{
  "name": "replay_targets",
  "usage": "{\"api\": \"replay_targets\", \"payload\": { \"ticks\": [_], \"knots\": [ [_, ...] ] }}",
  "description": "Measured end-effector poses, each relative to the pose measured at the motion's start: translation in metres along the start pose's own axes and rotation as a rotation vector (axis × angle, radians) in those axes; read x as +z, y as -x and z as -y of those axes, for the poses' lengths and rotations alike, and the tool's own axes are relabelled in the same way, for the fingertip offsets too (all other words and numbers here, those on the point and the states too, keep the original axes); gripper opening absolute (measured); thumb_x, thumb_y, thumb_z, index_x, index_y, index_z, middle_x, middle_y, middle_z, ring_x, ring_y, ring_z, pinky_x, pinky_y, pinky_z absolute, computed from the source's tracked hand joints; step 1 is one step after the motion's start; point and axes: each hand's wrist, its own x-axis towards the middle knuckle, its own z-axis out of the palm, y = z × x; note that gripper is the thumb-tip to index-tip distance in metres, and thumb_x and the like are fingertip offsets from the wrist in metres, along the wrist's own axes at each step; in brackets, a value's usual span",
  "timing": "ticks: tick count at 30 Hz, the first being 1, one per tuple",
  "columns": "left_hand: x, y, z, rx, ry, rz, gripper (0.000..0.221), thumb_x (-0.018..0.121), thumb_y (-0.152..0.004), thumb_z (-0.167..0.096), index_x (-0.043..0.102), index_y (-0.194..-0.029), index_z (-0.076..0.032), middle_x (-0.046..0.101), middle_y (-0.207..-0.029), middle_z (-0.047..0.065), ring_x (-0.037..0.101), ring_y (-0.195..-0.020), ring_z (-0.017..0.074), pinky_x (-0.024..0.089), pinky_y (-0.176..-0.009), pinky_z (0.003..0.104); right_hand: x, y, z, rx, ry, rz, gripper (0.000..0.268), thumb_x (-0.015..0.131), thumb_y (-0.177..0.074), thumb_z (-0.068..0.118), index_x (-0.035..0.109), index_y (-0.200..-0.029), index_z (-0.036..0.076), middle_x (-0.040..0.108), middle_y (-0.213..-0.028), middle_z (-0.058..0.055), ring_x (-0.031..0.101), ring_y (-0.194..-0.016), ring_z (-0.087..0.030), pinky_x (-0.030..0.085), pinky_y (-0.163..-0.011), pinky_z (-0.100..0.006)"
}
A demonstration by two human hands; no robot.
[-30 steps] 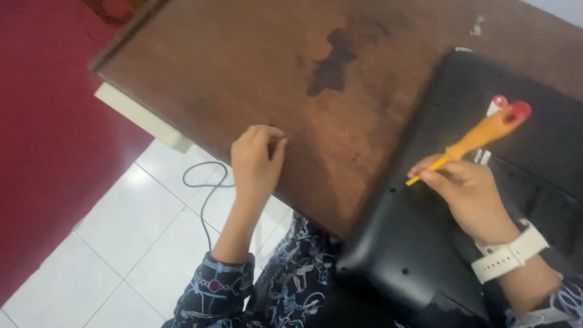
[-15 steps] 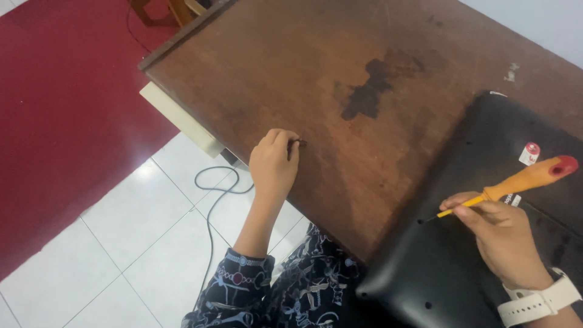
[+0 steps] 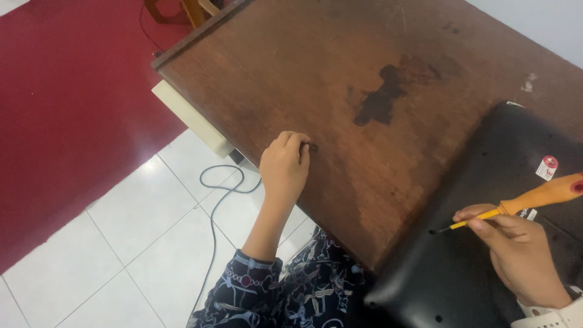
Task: Unscrewing and prying open the back cover of a laptop for repair
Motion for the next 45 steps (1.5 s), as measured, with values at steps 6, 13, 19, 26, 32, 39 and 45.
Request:
{"api": "replay_targets", "payload": {
  "ticks": [6, 13, 19, 26, 32, 39, 45],
  "knots": [
    [0.0, 0.0, 0.002, 0.023, 0.017, 0.006, 0.012, 0.062, -0.093, -0.011, 0.07, -0.098, -0.018, 0.07, -0.104, -0.002, 0.066, -0.084, 0.026, 0.047, -0.07, 0.042, -0.001, 0.0, 0.0, -0.004, -0.015, 0.004, 0.014, 0.058, -0.099, -0.004, 0.07, -0.102, -0.011, 0.072, -0.11, -0.02, 0.067, -0.113, -0.026, 0.05, -0.112, -0.033],
    [-0.001, 0.0, 0.001, 0.024, 0.018, 0.003, 0.015, 0.06, -0.094, -0.01, 0.071, -0.098, -0.02, 0.07, -0.103, -0.004, 0.065, -0.084, 0.0248, 0.046, -0.071, 0.04, 0.001, 0.0, 0.002, -0.004, -0.015, 0.001, 0.013, 0.059, -0.099, -0.003, 0.07, -0.101, -0.01, 0.072, -0.111, -0.02, 0.066, -0.113, -0.026, 0.049, -0.112, -0.033],
    [-0.001, 0.002, 0.002, 0.046, 0.007, -0.01, 0.026, 0.052, -0.094, -0.007, 0.067, -0.111, -0.02, 0.071, -0.105, -0.002, 0.065, -0.084, 0.029, 0.047, -0.072, 0.043, -0.002, -0.002, -0.003, -0.012, 0.011, 0.019, 0.015, 0.059, -0.1, -0.001, 0.071, -0.101, -0.009, 0.073, -0.109, -0.019, 0.067, -0.112, -0.025, 0.05, -0.111, -0.033],
    [-0.004, 0.002, -0.002, 0.021, 0.043, 0.008, 0.025, 0.05, -0.098, -0.008, 0.067, -0.112, -0.02, 0.075, -0.105, -0.006, 0.064, -0.082, 0.0272, 0.046, -0.072, 0.041, 0.001, -0.001, 0.004, 0.016, 0.01, 0.009, 0.015, 0.059, -0.099, -0.003, 0.071, -0.103, -0.01, 0.073, -0.111, -0.019, 0.067, -0.113, -0.025, 0.048, -0.111, -0.032],
    [-0.007, 0.002, -0.003, 0.002, 0.085, 0.002, 0.029, 0.054, -0.091, -0.007, 0.066, -0.116, -0.017, 0.069, -0.118, 0.0, 0.067, -0.099, 0.0272, 0.049, -0.077, 0.043, -0.001, -0.001, -0.003, -0.018, -0.018, 0.016, 0.014, 0.058, -0.099, -0.004, 0.07, -0.1, -0.011, 0.072, -0.111, -0.02, 0.066, -0.113, -0.026, 0.05, -0.11, -0.033],
    [-0.025, 0.012, -0.044, 0.093, 0.322, -0.158, 0.021, 0.057, -0.088, -0.002, 0.066, -0.105, -0.008, 0.063, -0.118, 0.013, 0.06, -0.109, 0.0316, 0.045, -0.096, 0.043, 0.015, 0.0, 0.018, -0.022, 0.02, -0.079, 0.012, 0.061, -0.098, -0.003, 0.072, -0.101, -0.009, 0.072, -0.11, -0.018, 0.066, -0.109, -0.024, 0.049, -0.107, -0.031],
    [0.013, 0.059, -0.145, 0.485, 0.847, 0.326, 0.031, 0.046, -0.105, -0.031, 0.056, -0.125, -0.01, 0.057, -0.133, 0.018, 0.057, -0.127, 0.0349, 0.042, -0.113, 0.048, -0.008, 0.043, 0.043, -0.08, 0.119, -0.316, 0.011, 0.063, -0.103, 0.006, 0.071, -0.108, -0.001, 0.072, -0.11, -0.011, 0.067, -0.11, -0.019, 0.054, -0.105, -0.03]
  ]
}}
